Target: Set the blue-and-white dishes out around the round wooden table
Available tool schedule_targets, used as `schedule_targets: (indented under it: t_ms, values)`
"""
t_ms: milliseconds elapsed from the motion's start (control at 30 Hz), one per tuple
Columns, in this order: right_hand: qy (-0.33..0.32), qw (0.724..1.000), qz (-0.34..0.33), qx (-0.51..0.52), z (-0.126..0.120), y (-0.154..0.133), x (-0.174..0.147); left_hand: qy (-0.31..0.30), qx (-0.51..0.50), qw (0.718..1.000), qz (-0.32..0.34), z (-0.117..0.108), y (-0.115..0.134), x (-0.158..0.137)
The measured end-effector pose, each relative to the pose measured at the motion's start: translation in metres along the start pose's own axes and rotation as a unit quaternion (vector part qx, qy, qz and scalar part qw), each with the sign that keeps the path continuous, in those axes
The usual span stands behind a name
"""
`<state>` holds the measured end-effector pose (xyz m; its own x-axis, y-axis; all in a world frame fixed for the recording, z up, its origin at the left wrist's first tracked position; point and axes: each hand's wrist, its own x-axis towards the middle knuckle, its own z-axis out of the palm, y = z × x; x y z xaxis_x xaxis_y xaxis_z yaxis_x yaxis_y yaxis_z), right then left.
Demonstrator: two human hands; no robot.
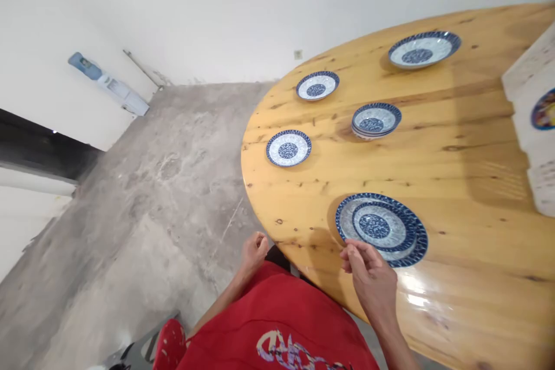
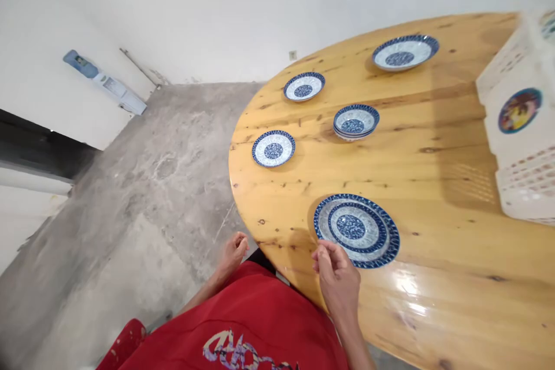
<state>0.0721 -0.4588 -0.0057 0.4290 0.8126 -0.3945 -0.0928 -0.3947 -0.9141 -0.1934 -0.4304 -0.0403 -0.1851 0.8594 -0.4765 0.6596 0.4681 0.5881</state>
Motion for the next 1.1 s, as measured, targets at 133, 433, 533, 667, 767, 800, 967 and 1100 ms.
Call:
schedule_targets:
  t_ms: [133, 433, 533, 667, 767, 800, 967, 1100]
  values:
    - [0.044, 0.998, 0.010, -0.038, -0.008, 0.002, -0.010, -0.006, -0.007, 0.999, 0.045, 0.000, 0.014, 0.019]
    - [0.166, 0.985, 0.051, 0.004, 0.053, 0.024, -0.035, -0.074, -0.014, 0.983, 0.168, -0.064, 0.001, 0.079]
    - [0.157, 0.985, 0.049, 0.052, 0.116, 0.016, -0.043, -0.059, -0.026, 0.985, 0.159, -0.107, -0.029, 0.107]
    - [0.084, 0.993, 0.044, 0.075, 0.205, 0.004, -0.055, -0.038, -0.031, 0.988, 0.143, -0.159, -0.074, 0.147]
    - [0.049, 0.995, 0.051, 0.074, 0.253, 0.003, -0.066, -0.047, -0.022, 0.989, 0.142, -0.187, -0.105, 0.171]
    - [0.050, 0.995, 0.050, 0.070, 0.264, 0.004, -0.071, -0.055, -0.017, 0.988, 0.145, -0.195, -0.113, 0.177]
    - [0.093, 0.994, 0.051, 0.027, 0.277, 0.008, -0.087, -0.091, -0.009, 0.981, 0.170, -0.211, -0.126, 0.201]
    - [0.143, 0.989, 0.046, 0.002, 0.264, 0.009, -0.087, -0.105, -0.034, 0.973, 0.201, -0.202, -0.103, 0.207]
